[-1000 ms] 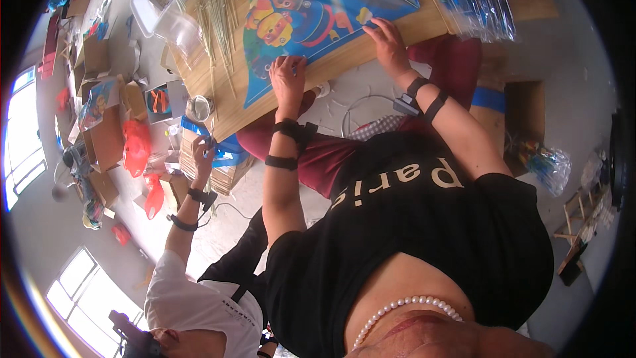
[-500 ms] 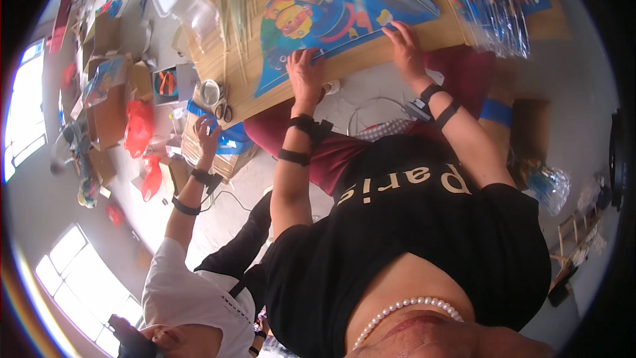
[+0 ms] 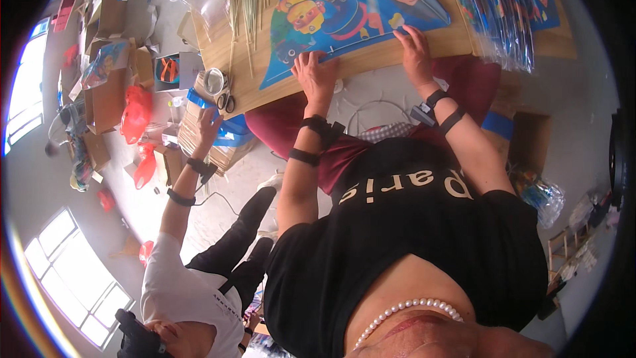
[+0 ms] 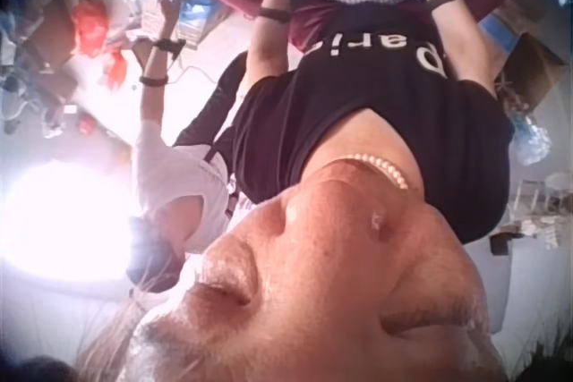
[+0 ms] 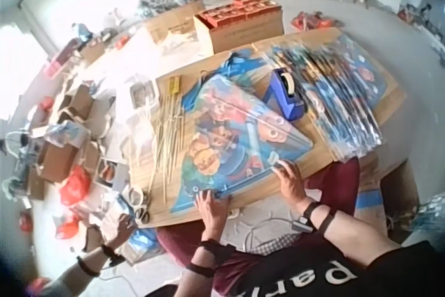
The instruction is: The recorder is assembling small plastic kites by inserting support sticks and attaching strings.
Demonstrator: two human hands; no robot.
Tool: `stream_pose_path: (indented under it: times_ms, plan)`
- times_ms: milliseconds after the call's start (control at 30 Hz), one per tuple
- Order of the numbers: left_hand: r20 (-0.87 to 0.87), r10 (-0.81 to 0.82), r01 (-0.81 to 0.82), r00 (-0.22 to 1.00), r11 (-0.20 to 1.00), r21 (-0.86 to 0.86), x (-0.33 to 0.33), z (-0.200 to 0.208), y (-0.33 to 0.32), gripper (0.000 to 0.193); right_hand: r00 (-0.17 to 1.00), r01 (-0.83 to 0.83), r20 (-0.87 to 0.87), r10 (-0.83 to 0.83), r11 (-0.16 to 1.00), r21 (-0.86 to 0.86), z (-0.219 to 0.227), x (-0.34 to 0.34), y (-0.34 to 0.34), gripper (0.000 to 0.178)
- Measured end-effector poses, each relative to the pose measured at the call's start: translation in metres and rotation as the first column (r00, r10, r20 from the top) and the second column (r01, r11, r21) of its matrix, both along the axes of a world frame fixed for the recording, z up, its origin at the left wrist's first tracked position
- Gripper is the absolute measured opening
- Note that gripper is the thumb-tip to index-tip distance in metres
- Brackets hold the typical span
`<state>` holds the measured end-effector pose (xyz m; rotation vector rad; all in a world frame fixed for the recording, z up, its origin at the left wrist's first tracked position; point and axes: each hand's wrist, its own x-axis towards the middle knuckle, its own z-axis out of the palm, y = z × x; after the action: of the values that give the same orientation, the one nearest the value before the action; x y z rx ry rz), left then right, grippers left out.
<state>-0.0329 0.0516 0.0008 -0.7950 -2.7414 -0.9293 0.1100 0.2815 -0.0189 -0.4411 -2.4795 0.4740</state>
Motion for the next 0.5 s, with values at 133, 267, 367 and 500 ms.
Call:
stream_pose_path:
  times_ms: [133, 267, 367, 500]
  plan:
    - [0.028, 0.076, -0.075, 0.997, 0.997, -0.029, 0.004, 0.0046, 0.0093, 0.031, 1.0, 0.001, 0.017, -0.001, 1.0, 0.004, 0.0021, 0.0004, -0.0012, 0.044]
    - [0.031, 0.09, -0.09, 0.995, 0.996, -0.005, 0.0047, 0.0019, 0.0104, 0.025, 1.0, 0.002, 0.026, -0.002, 1.0, -0.008, 0.0048, 0.0004, -0.0027, 0.044]
    - [0.025, 0.097, -0.097, 0.995, 0.995, -0.003, 0.0041, -0.0023, 0.0088, 0.021, 1.0, 0.002, 0.026, -0.002, 1.0, -0.011, 0.0054, 0.0006, -0.004, 0.045]
    - [0.028, 0.119, -0.118, 0.993, 0.992, -0.038, 0.0045, -0.0034, 0.0126, 0.018, 1.0, 0.01, 0.023, -0.01, 1.0, -0.013, 0.0025, 0.0017, -0.0023, 0.047]
